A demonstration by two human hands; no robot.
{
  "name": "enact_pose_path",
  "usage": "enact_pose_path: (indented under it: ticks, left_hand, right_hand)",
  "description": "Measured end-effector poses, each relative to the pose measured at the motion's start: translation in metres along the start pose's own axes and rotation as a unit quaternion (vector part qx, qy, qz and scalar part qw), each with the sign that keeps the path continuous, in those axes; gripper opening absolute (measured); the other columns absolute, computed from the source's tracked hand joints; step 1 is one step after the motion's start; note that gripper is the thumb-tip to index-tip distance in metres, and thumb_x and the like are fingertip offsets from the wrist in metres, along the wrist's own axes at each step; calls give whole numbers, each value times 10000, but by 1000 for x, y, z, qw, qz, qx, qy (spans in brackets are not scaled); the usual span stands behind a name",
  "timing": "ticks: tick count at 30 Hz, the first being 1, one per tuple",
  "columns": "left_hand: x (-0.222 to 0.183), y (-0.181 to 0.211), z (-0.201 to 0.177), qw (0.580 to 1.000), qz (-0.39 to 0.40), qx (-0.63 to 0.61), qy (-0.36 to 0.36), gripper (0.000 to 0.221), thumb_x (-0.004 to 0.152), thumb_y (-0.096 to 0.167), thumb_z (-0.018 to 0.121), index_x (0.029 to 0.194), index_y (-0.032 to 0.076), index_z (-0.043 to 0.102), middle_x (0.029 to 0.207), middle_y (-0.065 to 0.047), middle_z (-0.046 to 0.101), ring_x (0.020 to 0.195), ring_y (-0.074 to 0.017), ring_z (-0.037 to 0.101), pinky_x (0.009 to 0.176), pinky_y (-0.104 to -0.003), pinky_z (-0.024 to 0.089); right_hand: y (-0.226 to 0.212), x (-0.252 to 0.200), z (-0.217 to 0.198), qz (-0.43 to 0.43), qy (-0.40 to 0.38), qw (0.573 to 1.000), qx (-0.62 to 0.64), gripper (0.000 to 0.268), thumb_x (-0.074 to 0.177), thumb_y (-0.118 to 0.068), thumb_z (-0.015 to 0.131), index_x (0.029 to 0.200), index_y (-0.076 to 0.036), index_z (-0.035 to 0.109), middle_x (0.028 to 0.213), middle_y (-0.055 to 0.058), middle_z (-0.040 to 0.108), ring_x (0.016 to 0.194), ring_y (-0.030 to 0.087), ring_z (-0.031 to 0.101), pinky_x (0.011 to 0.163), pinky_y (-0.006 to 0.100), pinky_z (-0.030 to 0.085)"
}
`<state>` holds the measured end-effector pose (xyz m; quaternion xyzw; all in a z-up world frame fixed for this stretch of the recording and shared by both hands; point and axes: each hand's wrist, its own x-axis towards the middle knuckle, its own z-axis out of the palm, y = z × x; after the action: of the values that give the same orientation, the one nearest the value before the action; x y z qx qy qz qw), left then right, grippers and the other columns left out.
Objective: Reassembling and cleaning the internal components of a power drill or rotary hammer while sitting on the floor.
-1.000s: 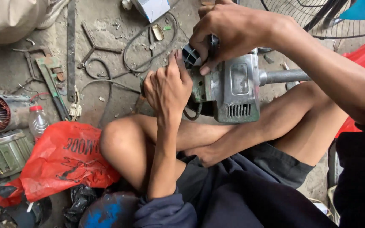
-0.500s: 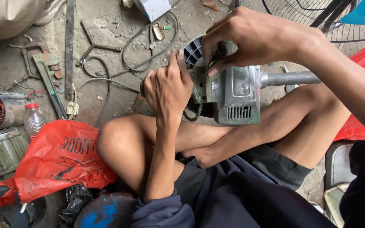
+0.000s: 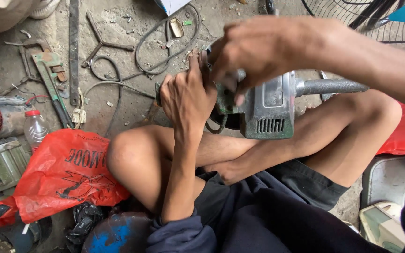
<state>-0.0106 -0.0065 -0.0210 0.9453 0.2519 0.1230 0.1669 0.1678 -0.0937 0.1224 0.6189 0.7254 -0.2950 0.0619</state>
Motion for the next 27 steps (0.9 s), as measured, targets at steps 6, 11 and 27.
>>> enact_pose_path:
  ticks: [6,11,27]
  left_hand:
    - [3,10,-26,999,24,-12,46,357,1152,194,606,1411,53,807,569,-89,701,410,-263,584,780,-471,594]
    - [-4,1,-6,1000,-3,-10,-1,329,1079,260,734,1363,104,788,657,-37,703,558,-209,603,1019,-511,538]
    - [-11,13,-25,997,-4,23,74,334,1136,257,648,1317,117,891,713,-115,767,611,-370,678,986,-512,569]
  right_hand:
    - [32,14,6,-44,52,996,-52,439,634,-439,1084,890,-182,837,969,-42,887,1124,304,789,1114,587,615]
    - [6,7,-1,-45,-4,998,-40,339,844,-334,925,1154,-239,827,1190,-52,871,1060,262,819,1012,487,700]
    - [16,0,-6,82,-19,996,-39,442,761,-628,1029,993,-285,876,1190,9,810,1084,304,817,1018,563,691]
